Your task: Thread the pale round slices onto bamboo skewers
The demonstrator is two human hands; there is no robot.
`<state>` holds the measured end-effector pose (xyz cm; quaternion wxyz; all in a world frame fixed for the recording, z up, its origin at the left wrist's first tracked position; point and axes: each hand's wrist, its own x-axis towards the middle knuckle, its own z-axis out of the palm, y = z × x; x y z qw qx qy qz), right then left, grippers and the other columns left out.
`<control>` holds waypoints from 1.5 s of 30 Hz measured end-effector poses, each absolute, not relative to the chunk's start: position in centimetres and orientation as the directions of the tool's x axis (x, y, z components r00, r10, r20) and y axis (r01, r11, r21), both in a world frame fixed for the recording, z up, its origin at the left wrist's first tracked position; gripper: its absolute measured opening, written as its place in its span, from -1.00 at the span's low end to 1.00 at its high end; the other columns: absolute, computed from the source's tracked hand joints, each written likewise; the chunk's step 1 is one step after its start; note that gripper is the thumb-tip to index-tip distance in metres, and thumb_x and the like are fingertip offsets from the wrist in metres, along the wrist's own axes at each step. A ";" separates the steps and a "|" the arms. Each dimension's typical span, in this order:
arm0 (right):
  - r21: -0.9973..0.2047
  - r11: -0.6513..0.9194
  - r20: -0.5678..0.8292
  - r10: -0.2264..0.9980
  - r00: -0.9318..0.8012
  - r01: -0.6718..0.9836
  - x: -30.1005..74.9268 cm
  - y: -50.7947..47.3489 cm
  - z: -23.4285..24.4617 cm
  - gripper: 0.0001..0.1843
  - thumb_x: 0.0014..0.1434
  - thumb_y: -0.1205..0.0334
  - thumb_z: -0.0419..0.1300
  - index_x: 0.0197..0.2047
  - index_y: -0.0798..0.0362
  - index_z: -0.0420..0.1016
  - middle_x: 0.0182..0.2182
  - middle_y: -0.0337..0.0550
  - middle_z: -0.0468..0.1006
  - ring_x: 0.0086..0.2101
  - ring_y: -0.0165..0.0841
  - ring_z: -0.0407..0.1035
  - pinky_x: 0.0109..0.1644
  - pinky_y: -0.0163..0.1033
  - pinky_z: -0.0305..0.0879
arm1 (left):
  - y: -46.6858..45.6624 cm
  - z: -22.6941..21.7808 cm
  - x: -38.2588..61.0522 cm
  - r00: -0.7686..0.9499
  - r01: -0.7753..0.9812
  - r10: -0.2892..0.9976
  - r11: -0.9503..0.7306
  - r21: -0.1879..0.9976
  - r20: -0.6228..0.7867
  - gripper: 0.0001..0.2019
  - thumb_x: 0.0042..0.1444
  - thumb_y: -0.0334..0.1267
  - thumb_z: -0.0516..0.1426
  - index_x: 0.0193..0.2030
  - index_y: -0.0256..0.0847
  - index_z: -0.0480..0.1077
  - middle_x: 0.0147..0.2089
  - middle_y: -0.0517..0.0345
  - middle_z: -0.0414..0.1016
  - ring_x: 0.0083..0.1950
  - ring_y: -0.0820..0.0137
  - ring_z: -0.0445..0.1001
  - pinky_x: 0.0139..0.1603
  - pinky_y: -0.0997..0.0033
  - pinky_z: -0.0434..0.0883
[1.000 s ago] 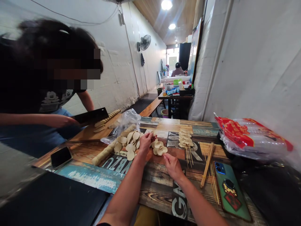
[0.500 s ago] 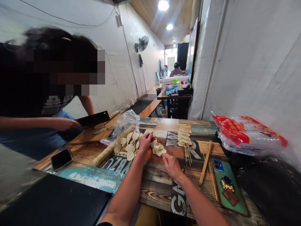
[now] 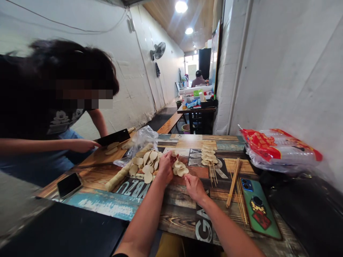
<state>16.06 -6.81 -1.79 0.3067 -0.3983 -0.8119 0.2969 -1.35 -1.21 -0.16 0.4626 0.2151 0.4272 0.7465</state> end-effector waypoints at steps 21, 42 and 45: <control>-0.692 0.499 0.226 0.836 -0.500 0.523 16.4 -6.7 -2.3 -0.61 0.25 0.21 -0.12 -0.39 0.08 0.50 -0.53 -0.15 0.51 -0.47 -0.35 0.36 -0.38 -0.33 0.08 | -0.7 -0.8 -0.1 -0.497 -0.449 0.867 -0.292 0.844 0.036 -0.62 -0.19 -0.04 0.36 -0.32 -0.29 0.48 -0.36 0.12 0.55 -0.37 0.45 0.50 -0.24 0.42 0.42; -0.750 0.464 0.308 0.876 -0.372 0.472 16.4 -6.9 -2.2 -0.57 0.29 0.14 -0.09 -0.30 0.06 0.58 -0.42 -0.09 0.63 -0.41 -0.29 0.47 -0.32 -0.30 0.23 | -1.7 1.2 0.2 -0.300 -0.704 0.945 -0.127 0.699 -0.132 -0.81 -0.02 -0.25 0.31 -0.27 -0.23 0.45 -0.34 0.12 0.57 -0.32 0.40 0.55 -0.23 0.43 0.45; -0.763 0.457 0.296 0.876 -0.381 0.458 16.4 -7.0 -2.3 -0.59 0.29 0.15 -0.08 -0.28 0.06 0.59 -0.38 -0.09 0.65 -0.36 -0.28 0.49 -0.28 -0.29 0.25 | -1.8 1.1 0.1 -0.284 -0.718 0.946 -0.102 0.689 -0.155 -0.86 0.04 -0.28 0.26 -0.26 -0.23 0.46 -0.31 0.09 0.57 -0.26 0.37 0.57 -0.17 0.39 0.47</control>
